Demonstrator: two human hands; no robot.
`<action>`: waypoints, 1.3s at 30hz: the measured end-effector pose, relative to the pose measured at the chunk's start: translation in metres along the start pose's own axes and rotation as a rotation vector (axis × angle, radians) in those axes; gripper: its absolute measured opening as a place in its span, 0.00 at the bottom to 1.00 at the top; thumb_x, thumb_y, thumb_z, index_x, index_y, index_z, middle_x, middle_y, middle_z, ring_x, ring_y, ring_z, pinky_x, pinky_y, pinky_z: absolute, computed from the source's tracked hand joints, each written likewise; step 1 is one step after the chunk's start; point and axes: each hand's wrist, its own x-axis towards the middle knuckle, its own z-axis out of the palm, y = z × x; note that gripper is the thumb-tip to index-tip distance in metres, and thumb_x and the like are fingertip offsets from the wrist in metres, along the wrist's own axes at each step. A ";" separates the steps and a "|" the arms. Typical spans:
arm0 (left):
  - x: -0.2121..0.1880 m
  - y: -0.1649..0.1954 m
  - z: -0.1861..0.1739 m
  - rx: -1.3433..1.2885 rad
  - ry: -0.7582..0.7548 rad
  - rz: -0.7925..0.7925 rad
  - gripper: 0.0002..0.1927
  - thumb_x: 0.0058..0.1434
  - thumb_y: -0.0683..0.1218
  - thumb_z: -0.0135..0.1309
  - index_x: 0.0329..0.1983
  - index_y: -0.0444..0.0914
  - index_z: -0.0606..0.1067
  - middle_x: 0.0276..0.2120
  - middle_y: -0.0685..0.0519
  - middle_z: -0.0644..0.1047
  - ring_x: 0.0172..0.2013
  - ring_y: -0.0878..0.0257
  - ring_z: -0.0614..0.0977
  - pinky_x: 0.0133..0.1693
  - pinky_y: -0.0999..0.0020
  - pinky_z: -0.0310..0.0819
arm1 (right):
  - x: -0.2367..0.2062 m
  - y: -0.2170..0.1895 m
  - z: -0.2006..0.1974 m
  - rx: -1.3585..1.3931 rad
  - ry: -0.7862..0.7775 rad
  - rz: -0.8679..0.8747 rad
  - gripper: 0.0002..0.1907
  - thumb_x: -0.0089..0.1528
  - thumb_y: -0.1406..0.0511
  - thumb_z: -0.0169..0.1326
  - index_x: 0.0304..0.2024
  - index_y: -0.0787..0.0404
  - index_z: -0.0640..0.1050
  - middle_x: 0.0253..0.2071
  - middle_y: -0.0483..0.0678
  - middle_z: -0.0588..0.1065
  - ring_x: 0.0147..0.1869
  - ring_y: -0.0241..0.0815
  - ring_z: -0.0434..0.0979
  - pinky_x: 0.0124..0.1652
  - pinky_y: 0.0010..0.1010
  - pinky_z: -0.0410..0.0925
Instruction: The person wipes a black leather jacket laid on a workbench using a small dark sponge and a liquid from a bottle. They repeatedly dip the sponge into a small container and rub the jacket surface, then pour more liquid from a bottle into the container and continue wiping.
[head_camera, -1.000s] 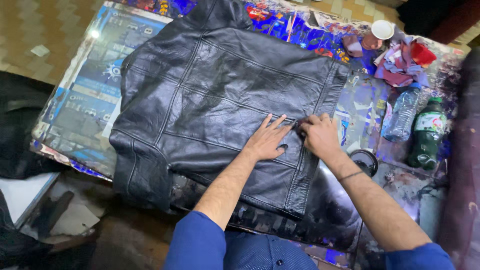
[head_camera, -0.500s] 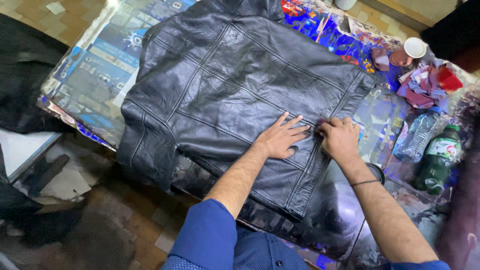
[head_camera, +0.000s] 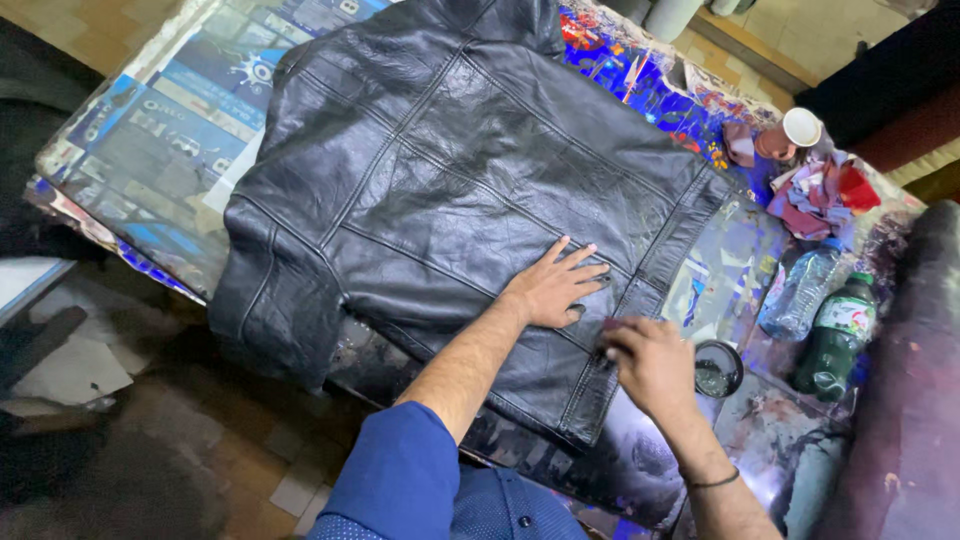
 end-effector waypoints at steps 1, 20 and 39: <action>0.000 0.000 -0.001 -0.012 0.001 0.002 0.36 0.57 0.59 0.56 0.69 0.47 0.67 0.74 0.57 0.58 0.75 0.52 0.48 0.71 0.37 0.35 | 0.002 0.001 0.002 0.017 0.117 -0.012 0.11 0.54 0.62 0.61 0.40 0.48 0.85 0.49 0.40 0.78 0.50 0.51 0.73 0.45 0.45 0.65; -0.005 0.001 -0.006 -0.179 0.087 0.046 0.33 0.55 0.58 0.60 0.63 0.42 0.73 0.72 0.53 0.62 0.75 0.49 0.52 0.72 0.37 0.38 | 0.018 0.000 0.029 -0.323 -0.011 -0.002 0.16 0.50 0.71 0.55 0.38 0.49 0.85 0.47 0.33 0.80 0.50 0.45 0.73 0.45 0.44 0.62; -0.004 0.003 -0.004 -0.229 0.125 0.061 0.33 0.53 0.57 0.62 0.61 0.40 0.73 0.71 0.51 0.63 0.74 0.47 0.52 0.71 0.36 0.40 | -0.023 -0.056 0.020 -0.207 0.187 0.181 0.14 0.52 0.66 0.61 0.41 0.48 0.85 0.53 0.40 0.77 0.52 0.50 0.72 0.49 0.44 0.63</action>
